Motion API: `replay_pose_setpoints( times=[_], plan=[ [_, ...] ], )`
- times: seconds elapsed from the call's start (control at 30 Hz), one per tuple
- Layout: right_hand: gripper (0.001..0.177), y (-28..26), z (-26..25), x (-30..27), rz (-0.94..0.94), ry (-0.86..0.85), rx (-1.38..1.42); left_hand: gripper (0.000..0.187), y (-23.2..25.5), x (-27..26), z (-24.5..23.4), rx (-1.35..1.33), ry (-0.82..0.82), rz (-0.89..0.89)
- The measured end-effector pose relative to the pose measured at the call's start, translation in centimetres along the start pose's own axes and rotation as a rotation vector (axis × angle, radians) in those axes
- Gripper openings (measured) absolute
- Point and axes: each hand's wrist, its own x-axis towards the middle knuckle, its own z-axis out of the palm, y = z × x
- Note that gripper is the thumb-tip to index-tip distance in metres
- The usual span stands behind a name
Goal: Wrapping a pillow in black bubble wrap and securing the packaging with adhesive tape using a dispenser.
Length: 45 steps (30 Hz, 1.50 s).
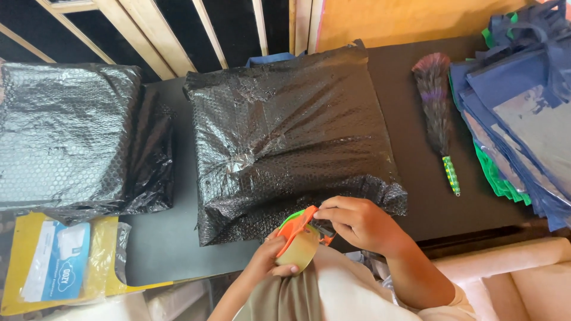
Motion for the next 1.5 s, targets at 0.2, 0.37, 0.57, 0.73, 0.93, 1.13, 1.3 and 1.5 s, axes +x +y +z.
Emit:
replay_pose_setpoints(
  times=[0.2, 0.37, 0.57, 0.73, 0.93, 1.13, 1.3, 1.5],
  plan=[
    [0.029, -0.8, -0.2, 0.6, 0.067, 0.001, -0.007, 0.049, -1.9, -0.3, 0.0, 0.063, -0.017, 0.013],
    [0.021, -0.8, -0.6, -0.4, 0.226, 0.038, -0.04, 0.049, -0.8, 0.3, -0.3, 0.056, -0.002, 0.049],
    [0.02, -0.5, 2.0, -2.4, 0.42, 0.266, -0.006, 0.048, 0.5, 0.4, -0.7, 0.0, 0.043, -0.018],
    [0.03, -1.3, 4.6, -1.8, 0.369, 0.388, 0.061, 0.051, 0.4, 0.4, -0.4, 0.031, 0.1, -0.076],
    [0.024, -1.9, 5.9, -1.0, 0.391, 0.449, -0.096, 0.042, -0.8, -0.2, -0.2, 0.049, 0.114, -0.131],
    [0.023, -2.3, 6.1, -0.4, 0.406, 0.454, -0.044, 0.047, -0.5, -0.3, -0.7, 0.093, 0.124, -0.076],
    [0.018, -2.4, 6.3, -0.2, 0.481, 0.476, 0.019, 0.048, 1.3, 0.2, -1.5, 0.101, 0.097, -0.122],
    [0.015, -2.5, 6.9, -0.2, 0.507, 0.492, 0.071, 0.047, 2.6, 0.6, -2.1, 0.129, 0.11, -0.067]
  ],
)
